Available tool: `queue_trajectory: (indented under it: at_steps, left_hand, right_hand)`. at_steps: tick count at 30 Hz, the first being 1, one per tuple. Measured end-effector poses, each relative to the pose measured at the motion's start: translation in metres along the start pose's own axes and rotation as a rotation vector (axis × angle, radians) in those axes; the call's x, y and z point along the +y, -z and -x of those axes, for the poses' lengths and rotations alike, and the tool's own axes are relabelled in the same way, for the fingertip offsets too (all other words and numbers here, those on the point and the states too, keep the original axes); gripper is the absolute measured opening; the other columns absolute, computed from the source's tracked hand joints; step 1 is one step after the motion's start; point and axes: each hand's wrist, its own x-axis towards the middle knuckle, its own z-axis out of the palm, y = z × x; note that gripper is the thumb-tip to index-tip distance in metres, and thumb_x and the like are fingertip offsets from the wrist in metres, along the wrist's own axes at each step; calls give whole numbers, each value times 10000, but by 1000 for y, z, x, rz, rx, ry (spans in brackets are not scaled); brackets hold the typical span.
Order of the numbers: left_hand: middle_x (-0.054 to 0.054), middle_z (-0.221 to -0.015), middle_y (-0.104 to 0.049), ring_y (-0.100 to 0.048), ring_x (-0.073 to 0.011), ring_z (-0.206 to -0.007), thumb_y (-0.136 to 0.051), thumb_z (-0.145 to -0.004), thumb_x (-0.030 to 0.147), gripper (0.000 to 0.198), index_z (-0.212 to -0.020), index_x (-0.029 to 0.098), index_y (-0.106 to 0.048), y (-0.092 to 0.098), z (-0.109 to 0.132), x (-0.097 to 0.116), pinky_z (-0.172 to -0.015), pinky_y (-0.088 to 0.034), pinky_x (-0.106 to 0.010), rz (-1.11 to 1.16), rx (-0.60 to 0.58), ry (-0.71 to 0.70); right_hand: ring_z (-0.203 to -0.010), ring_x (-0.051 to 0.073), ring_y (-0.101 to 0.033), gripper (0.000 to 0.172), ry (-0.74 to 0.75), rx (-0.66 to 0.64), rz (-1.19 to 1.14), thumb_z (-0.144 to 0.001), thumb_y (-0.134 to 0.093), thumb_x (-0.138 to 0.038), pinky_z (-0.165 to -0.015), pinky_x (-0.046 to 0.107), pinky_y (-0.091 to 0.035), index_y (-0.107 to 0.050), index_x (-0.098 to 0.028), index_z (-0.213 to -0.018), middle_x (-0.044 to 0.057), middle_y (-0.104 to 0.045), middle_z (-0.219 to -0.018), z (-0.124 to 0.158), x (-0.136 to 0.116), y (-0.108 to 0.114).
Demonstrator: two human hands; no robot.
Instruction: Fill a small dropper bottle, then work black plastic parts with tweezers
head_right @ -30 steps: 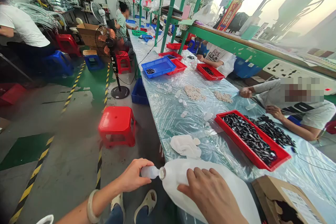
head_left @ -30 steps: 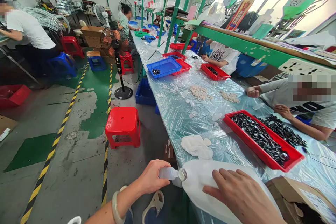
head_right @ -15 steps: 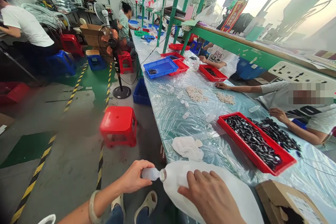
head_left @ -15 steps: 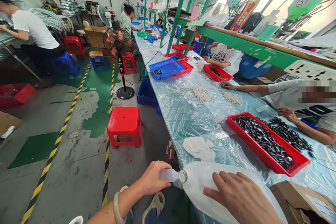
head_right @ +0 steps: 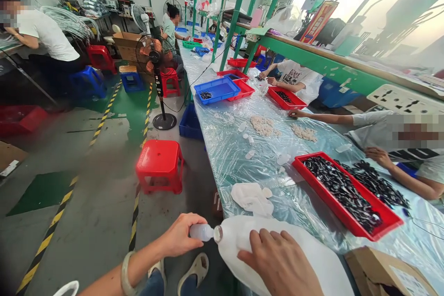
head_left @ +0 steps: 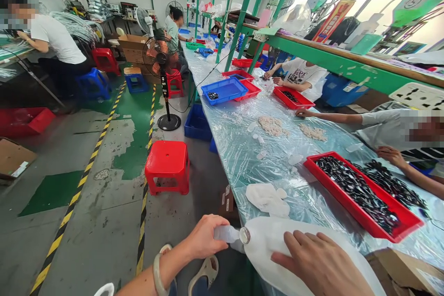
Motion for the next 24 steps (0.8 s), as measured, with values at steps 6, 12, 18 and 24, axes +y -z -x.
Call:
queue_trajectory:
  at_steps: [6, 12, 18, 24]
  left_hand:
    - [0, -978, -664, -561, -191, -897, -672, -615, 214, 359, -973, 204, -651, 1, 0, -1, -830, -376, -268, -15, -14, -5]
    - [9, -944, -665, -566, -183, -878, -657, -625, 213, 331, -956, 209, -661, 2, 0, 0, -804, -384, -252, -27, -21, -21]
    - [1, -955, -669, -567, -190, -882, -655, -620, 198, 327, -947, 213, -664, 4, 1, 0, -811, -380, -268, -40, -21, -17]
    - [3, -931, -673, -566, -184, -845, -664, -622, 219, 305, -926, 210, -668, 4, 1, -2, -789, -385, -270, -46, -32, -10]
  right_hand:
    - [-461, 184, -556, 518, -8, 8, 2, -998, -162, -402, -536, 329, -311, -522, -202, -685, 7, -554, -547, 0, -1, -1]
    - [-442, 183, -540, 512, 11, 14, 25, -997, -160, -398, -526, 327, -291, -509, -205, -677, 3, -546, -535, -3, -2, 0]
    - [-449, 192, -547, 515, 1, -20, 9, -998, -149, -388, -527, 326, -309, -506, -203, -676, 8, -544, -536, -4, -6, -2]
    - [-476, 194, -570, 491, -15, -26, -21, -1000, -166, -379, -544, 325, -333, -514, -204, -702, 9, -563, -557, -4, -8, -3]
